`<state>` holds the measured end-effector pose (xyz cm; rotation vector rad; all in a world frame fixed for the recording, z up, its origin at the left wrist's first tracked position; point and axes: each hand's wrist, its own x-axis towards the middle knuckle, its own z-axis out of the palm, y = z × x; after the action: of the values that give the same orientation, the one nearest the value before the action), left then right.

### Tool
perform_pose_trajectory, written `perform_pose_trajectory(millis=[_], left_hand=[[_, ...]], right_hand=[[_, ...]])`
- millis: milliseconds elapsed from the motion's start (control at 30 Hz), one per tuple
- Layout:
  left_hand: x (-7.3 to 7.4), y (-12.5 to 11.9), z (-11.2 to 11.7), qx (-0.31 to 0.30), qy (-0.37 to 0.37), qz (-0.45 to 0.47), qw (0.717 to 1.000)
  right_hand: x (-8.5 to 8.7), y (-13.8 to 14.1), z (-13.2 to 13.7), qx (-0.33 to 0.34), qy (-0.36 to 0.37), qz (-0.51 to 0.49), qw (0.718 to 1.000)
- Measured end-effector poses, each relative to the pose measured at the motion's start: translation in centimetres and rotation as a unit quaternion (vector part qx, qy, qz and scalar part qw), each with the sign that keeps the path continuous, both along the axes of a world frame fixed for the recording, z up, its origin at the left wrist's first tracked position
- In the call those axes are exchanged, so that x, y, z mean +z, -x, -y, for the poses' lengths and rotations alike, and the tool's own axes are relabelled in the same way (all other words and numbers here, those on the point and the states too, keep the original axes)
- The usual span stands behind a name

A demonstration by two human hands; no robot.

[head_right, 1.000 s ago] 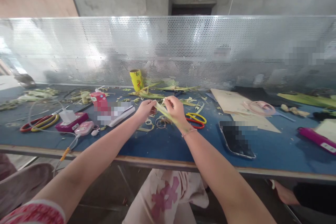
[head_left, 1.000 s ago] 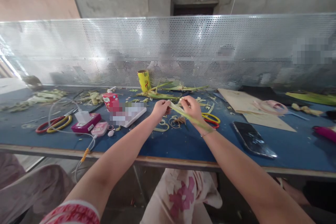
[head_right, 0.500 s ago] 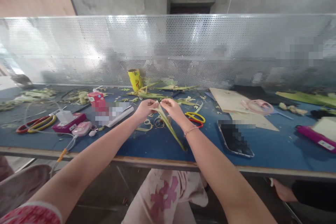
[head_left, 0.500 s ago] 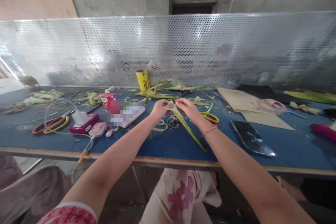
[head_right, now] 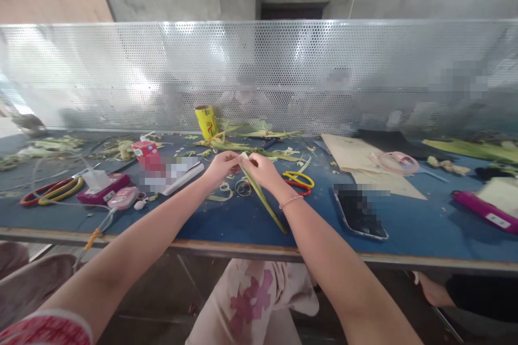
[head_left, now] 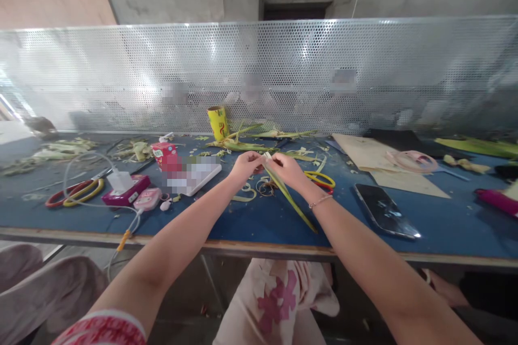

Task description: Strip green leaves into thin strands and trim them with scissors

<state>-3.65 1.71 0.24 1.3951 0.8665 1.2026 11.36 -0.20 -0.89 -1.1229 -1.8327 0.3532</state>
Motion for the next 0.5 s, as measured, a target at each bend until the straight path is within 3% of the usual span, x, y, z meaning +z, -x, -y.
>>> perform_pose_trajectory(millis=[133,267,500], left_hand=[[0.03,-0.11,0.16,-0.043,-0.014,0.003,0.999],[0.21,-0.33,0.56,-0.046,-0.014,-0.021,0.999],[0.72,-0.57,0.95,-0.041,0.055,0.027,0.997]], right_hand=[[0.10,-0.15,-0.35,-0.017,-0.001,-0.025,1.000],[0.11,-0.12,-0.31,-0.027,-0.021,-0.007,0.999],[0.17,0.04,0.21,0.018,-0.093,0.034,0.995]])
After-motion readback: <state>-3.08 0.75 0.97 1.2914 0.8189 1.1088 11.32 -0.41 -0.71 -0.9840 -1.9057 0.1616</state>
